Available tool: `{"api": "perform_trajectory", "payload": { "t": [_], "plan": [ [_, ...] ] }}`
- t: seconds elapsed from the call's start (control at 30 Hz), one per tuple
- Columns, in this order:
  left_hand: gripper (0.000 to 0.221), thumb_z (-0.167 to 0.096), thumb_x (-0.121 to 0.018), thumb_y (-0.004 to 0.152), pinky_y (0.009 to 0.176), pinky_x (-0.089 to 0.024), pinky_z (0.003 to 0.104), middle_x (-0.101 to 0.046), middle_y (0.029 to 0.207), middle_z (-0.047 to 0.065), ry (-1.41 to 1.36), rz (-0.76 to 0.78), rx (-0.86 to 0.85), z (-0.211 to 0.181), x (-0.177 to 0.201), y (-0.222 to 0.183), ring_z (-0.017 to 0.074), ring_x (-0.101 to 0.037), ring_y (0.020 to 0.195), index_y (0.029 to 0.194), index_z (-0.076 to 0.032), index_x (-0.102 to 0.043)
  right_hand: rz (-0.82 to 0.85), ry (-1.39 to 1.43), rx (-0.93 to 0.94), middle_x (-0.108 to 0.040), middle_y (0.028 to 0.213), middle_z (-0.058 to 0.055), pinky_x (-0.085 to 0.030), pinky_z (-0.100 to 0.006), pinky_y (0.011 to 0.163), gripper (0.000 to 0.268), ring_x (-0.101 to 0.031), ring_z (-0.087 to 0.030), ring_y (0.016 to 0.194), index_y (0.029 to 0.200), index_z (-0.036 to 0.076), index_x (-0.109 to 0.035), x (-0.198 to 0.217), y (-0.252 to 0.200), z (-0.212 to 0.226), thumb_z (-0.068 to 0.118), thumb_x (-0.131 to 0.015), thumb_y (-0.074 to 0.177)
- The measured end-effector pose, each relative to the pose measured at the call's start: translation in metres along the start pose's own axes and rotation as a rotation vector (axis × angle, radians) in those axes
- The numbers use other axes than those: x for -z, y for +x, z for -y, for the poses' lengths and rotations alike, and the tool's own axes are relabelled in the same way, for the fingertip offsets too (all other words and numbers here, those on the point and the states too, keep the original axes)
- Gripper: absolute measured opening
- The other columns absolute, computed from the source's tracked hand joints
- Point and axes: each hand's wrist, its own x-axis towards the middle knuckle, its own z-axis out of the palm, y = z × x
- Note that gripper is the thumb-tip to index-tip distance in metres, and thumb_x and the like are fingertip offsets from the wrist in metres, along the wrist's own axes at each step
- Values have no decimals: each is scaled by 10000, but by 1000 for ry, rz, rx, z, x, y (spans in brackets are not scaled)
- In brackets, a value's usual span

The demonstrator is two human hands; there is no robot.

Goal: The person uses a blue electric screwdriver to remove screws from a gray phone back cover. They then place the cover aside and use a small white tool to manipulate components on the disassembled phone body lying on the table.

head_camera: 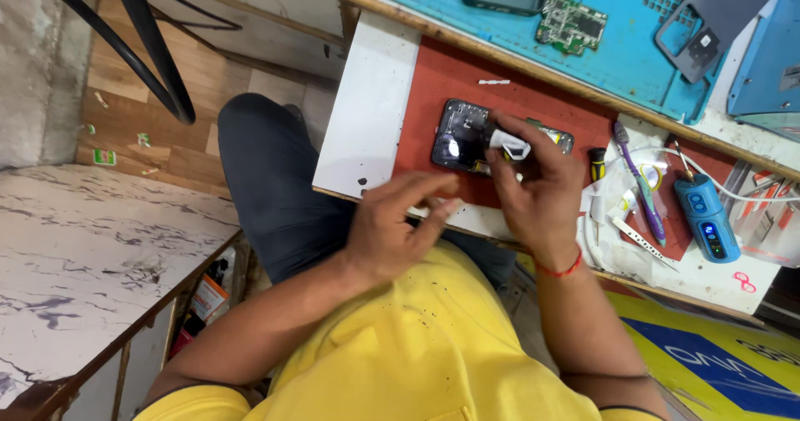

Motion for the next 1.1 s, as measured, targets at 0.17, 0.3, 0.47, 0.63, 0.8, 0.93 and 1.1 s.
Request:
{"api": "perform_trajectory", "payload": {
  "t": [0.17,0.3,0.47,0.63,0.8,0.93,1.1],
  "plan": [
    [162,-153,-770,969,719,-577,364,-739,952,94,365,-139,-183,19,39,11,251,-728,853,1057,-32,-709,44,-250,164,-737,1217,-126,-555,-290,831,331,-718,-191,1002,1242,-2,-693,-1,19,2,-90,-739,926],
    [157,-154,-797,944,704,-553,352,-730,921,77,429,-143,-181,29,41,14,230,-717,837,1012,-39,-715,46,-336,337,-730,1242,-175,-591,-346,999,324,-740,-281,1163,1228,-15,-675,-12,26,0,-111,-741,925],
    [162,-156,-812,932,738,-549,337,-725,918,66,451,-119,-204,34,41,10,207,-710,838,993,-43,-714,42,-385,403,-728,1231,-190,-598,-354,1023,309,-740,-307,1187,1193,-13,-674,-14,26,-3,-131,-751,919],
    [171,-157,-813,931,735,-553,330,-721,918,72,453,-108,-223,37,41,10,200,-710,836,1006,-38,-715,37,-437,417,-735,1217,-191,-607,-350,994,359,-748,-312,1160,1188,-5,-686,-13,27,-4,-169,-717,871],
    [181,-160,-819,926,734,-554,329,-720,925,73,455,-108,-229,38,40,10,199,-709,834,1008,-39,-713,38,-446,427,-733,1216,-189,-607,-355,1000,383,-747,-312,1162,1191,1,-687,-13,29,-4,-179,-701,854],
    [189,-160,-822,925,737,-556,331,-714,922,77,460,-103,-236,39,41,10,204,-709,835,1013,-35,-711,32,-462,436,-732,1221,-187,-610,-358,1013,382,-745,-314,1177,1187,1,-689,-14,30,-3,-179,-693,850],
    [195,-161,-820,927,737,-558,331,-713,929,76,460,-102,-238,38,41,9,203,-708,836,1025,-34,-709,63,-486,433,-734,1209,-184,-611,-346,976,362,-748,-309,1149,1169,3,-694,-13,24,4,-170,-709,852]
  ]
}}
